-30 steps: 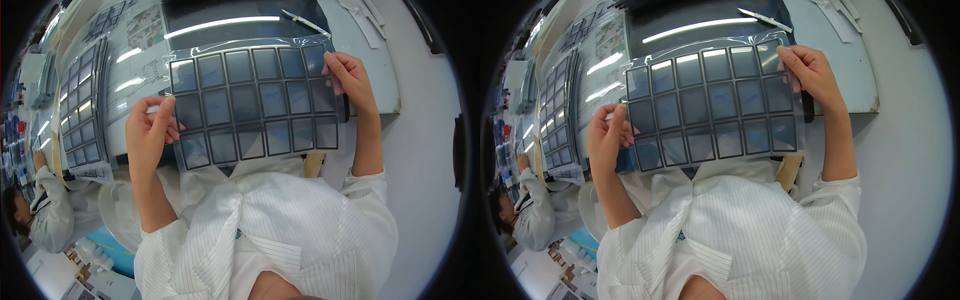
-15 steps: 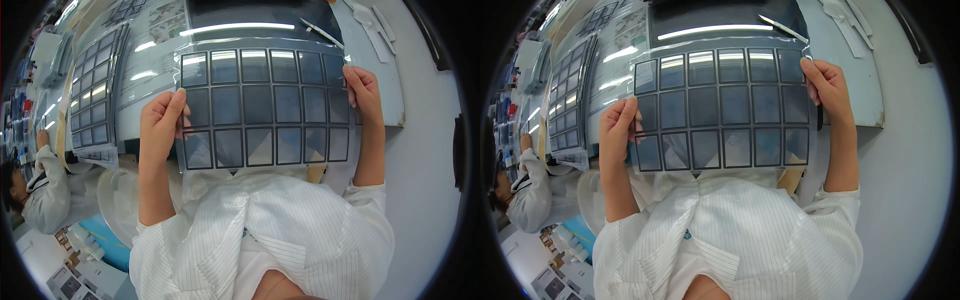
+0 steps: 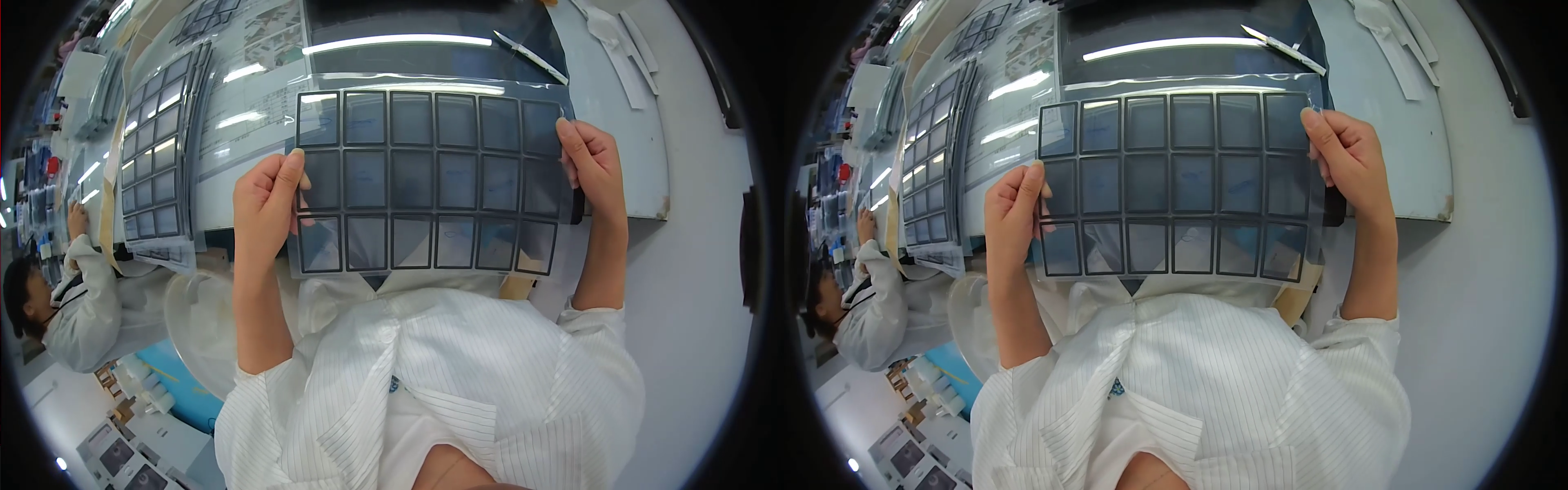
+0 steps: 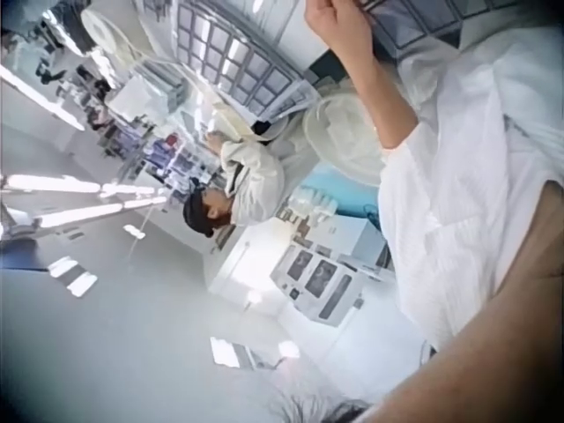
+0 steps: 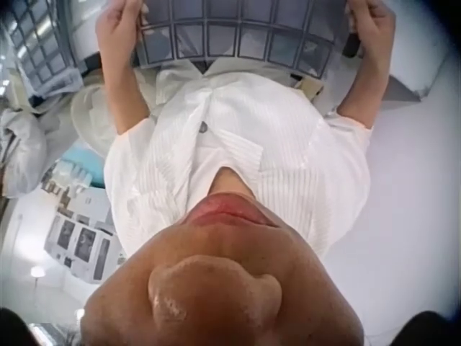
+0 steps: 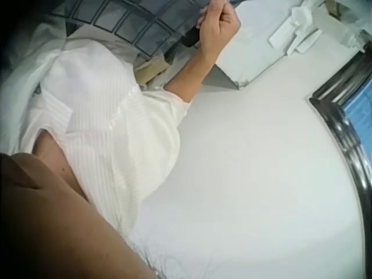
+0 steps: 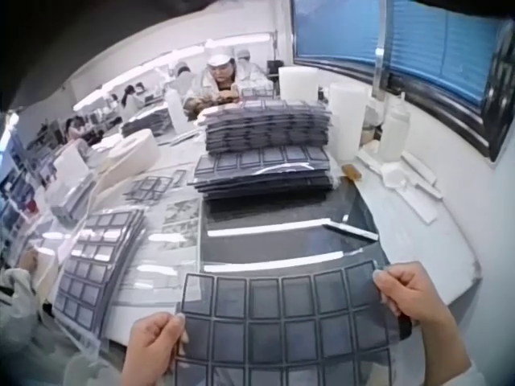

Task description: Inspecting and placing small rectangular electronic components into a grid tray at a manufacturing workstation.

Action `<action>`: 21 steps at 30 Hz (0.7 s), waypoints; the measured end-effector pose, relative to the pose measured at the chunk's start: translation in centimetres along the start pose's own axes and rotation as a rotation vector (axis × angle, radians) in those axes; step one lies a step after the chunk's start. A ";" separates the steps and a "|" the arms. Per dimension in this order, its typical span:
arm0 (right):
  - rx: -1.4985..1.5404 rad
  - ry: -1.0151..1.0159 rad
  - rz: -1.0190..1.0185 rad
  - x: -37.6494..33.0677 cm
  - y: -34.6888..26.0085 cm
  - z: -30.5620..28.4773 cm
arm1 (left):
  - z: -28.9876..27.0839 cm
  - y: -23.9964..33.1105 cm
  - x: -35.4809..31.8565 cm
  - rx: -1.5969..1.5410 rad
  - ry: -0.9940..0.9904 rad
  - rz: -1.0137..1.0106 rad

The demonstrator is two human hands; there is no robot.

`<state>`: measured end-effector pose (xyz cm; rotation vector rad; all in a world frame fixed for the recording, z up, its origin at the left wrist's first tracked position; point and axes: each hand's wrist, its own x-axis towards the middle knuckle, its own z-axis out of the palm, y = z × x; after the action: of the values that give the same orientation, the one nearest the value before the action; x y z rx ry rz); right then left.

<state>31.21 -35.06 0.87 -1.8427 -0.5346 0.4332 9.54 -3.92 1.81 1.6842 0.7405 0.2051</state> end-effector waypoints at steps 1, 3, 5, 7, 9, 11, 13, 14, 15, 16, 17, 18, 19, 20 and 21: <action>-0.013 -0.002 -0.012 0.2 0.0 0.1 | 0.0 -0.1 0.2 0.007 0.000 -0.002; -0.005 -0.002 -0.005 0.2 0.5 0.1 | 0.0 -0.3 0.4 0.013 0.021 0.036; -0.001 0.005 -0.013 -0.1 0.7 -0.2 | 0.3 -0.5 0.3 -0.001 0.047 0.067; -0.008 -0.018 -0.033 -0.2 0.7 -0.5 | 0.5 -0.9 0.1 -0.017 0.064 0.105; -0.027 -0.012 -0.093 0.1 1.1 -0.3 | 0.5 -1.2 0.0 -0.016 0.115 0.167; -0.061 0.002 -0.148 0.3 1.0 -0.2 | 0.6 -1.4 0.1 -0.031 0.132 0.176; -0.035 -0.016 -0.071 0.3 0.5 0.0 | 0.4 -1.4 0.0 -0.053 0.153 0.182; -0.046 -0.006 -0.077 0.2 0.5 0.0 | 0.1 -1.4 0.2 -0.045 0.138 0.194; -0.026 -0.007 -0.112 0.2 0.8 0.1 | 0.1 -1.3 0.3 -0.035 0.122 0.206; -0.001 -0.012 -0.150 0.2 0.9 0.3 | 0.0 -1.3 0.3 -0.039 0.121 0.216; -0.003 -0.005 -0.157 0.3 1.0 0.2 | -0.1 -1.2 0.5 -0.051 0.099 0.203; -0.016 -0.019 -0.153 0.5 1.2 -0.1 | -0.2 -1.2 0.5 -0.060 0.075 0.189; -0.021 -0.018 -0.141 0.3 1.5 -0.2 | -0.2 -1.1 0.7 -0.048 0.056 0.200; -0.015 0.007 -0.141 0.4 1.6 -0.2 | -0.2 -1.1 0.8 -0.060 0.048 0.183; -0.042 -0.001 -0.151 0.4 1.7 -0.1 | -0.1 -1.2 0.9 -0.069 0.037 0.167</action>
<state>31.88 -35.42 -0.68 -1.8273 -0.6825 0.3236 9.75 -3.23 0.52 1.6805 0.6135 0.3756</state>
